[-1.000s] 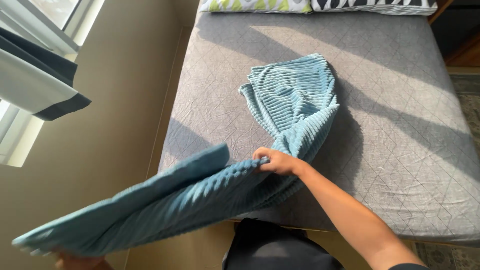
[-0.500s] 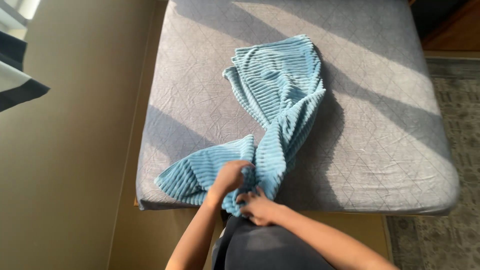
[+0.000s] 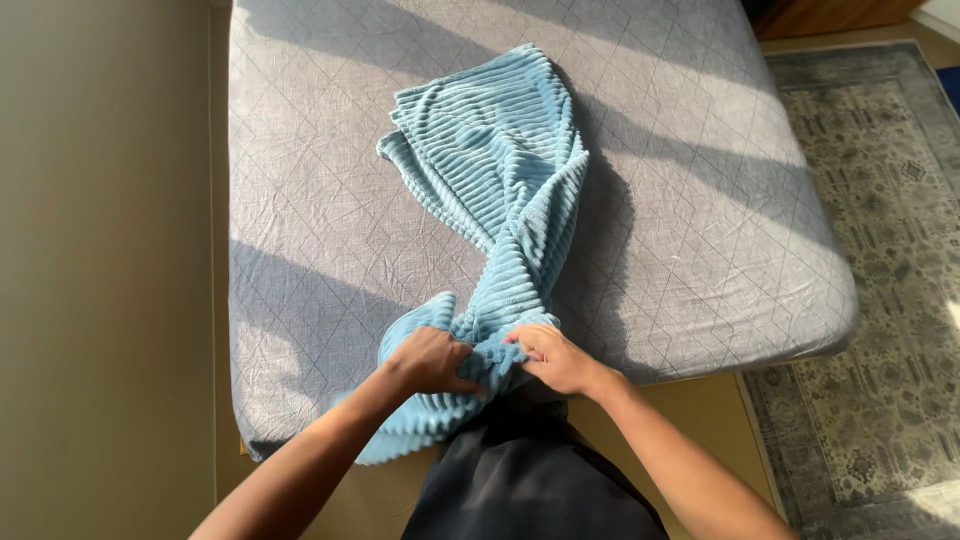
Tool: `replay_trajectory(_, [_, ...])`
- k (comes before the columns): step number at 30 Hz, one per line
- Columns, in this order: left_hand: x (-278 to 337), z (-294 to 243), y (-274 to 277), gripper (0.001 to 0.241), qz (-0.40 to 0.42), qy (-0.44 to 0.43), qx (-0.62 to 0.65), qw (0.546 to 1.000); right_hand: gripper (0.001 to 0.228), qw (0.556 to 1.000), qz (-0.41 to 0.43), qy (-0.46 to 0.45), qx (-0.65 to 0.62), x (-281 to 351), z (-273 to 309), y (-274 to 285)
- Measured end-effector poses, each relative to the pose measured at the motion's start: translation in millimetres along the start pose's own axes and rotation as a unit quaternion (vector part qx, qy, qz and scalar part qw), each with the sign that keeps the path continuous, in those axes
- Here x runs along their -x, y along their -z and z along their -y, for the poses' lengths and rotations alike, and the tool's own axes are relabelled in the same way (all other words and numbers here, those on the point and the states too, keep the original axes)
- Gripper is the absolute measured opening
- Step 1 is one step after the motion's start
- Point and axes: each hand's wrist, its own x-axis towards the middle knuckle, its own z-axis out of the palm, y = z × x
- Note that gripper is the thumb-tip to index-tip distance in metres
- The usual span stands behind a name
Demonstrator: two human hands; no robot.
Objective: The person dusts a bed with a duster, then picks up a light blue blanket from a laundry basket. They spread the blanket over the bed, smooth it out, and fold it neatly into a rectangular shape. Finally, they dust the folded blanket with the duster.
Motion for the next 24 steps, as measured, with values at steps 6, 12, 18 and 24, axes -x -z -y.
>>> replay_trajectory(6, [101.9, -70.8, 145.5, 0.031, 0.063, 0.076, -0.177, 0.979, 0.039, 0.995, 0.019, 0.087, -0.044, -45.7, 61.7, 27.2])
replay_trajectory(12, [269.7, -81.5, 167.1, 0.030, -0.124, 0.199, -0.238, 0.943, 0.060, 0.910, -0.136, 0.242, 0.308, -162.3, -16.4, 17.5])
replay_trajectory(18, [353.1, -65.6, 133.4, 0.048, -0.263, 0.395, -0.275, 0.836, 0.051, 0.888, 0.178, 0.049, 0.421, -188.3, 73.1, 79.2])
replay_trajectory(24, [334.3, 5.9, 54.9, 0.039, -0.189, 0.585, -0.109, 0.782, 0.040, 0.965, 0.036, 0.133, 0.223, -213.4, -2.6, 115.0])
